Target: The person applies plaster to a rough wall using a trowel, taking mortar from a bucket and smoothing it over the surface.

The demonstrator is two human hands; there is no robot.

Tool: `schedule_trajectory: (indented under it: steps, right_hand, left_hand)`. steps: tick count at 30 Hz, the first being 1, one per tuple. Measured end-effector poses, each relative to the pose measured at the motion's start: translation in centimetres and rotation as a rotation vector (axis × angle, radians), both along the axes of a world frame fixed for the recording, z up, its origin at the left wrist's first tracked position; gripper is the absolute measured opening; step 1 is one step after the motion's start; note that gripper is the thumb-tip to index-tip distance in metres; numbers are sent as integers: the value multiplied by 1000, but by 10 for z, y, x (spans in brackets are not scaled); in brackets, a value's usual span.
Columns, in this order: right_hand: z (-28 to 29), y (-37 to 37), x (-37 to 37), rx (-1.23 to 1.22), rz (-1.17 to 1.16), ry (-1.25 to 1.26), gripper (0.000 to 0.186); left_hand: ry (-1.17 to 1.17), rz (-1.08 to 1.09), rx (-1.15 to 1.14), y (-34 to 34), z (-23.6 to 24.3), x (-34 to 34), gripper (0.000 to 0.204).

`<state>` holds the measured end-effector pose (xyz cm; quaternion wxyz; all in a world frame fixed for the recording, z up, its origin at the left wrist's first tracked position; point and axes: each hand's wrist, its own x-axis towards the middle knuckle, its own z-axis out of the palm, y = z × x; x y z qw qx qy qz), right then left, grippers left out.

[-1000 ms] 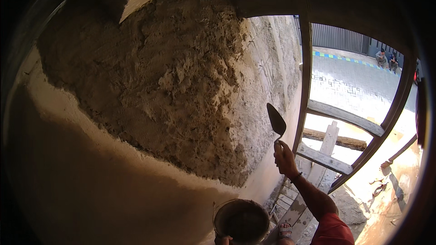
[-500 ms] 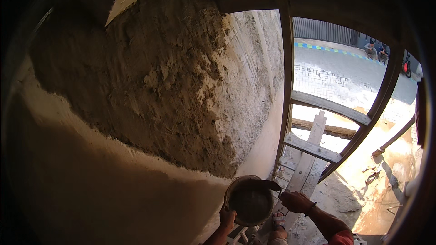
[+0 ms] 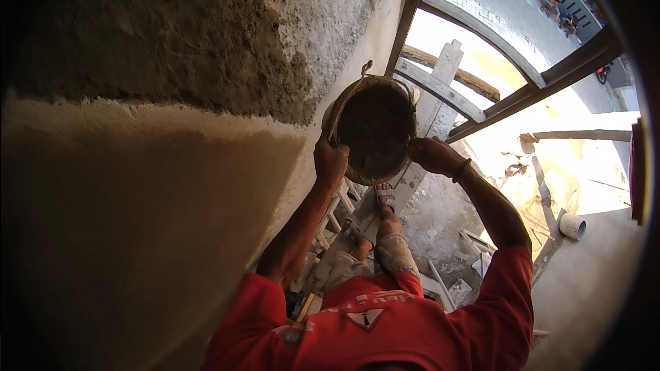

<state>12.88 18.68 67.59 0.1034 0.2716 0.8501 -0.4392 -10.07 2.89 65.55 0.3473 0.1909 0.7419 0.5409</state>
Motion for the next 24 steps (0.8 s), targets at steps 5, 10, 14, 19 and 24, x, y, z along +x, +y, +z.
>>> schedule_trajectory:
  steps: [5, 10, 14, 19, 24]
  right_hand:
    - [15, -26, -2, -732, -288, -114, 25]
    - [12, -49, -6, -917, -296, 78, 27]
    - [6, -62, 7, -1106, -450, 121, 25]
    - [12, -75, 14, -1158, -569, 241, 24]
    - [12, -90, -2, -1238, -579, 460, 16]
  left_hand:
    - [-55, -55, 97, 12, 28, 8, 61]
    - [-124, -19, 40, 1, 19, 11, 59]
    - [-99, 16, 35, -16, -4, 4, 55]
    - [-181, 104, 4, -15, -12, 4, 74]
    - [-312, 79, -113, -14, 44, -8, 89]
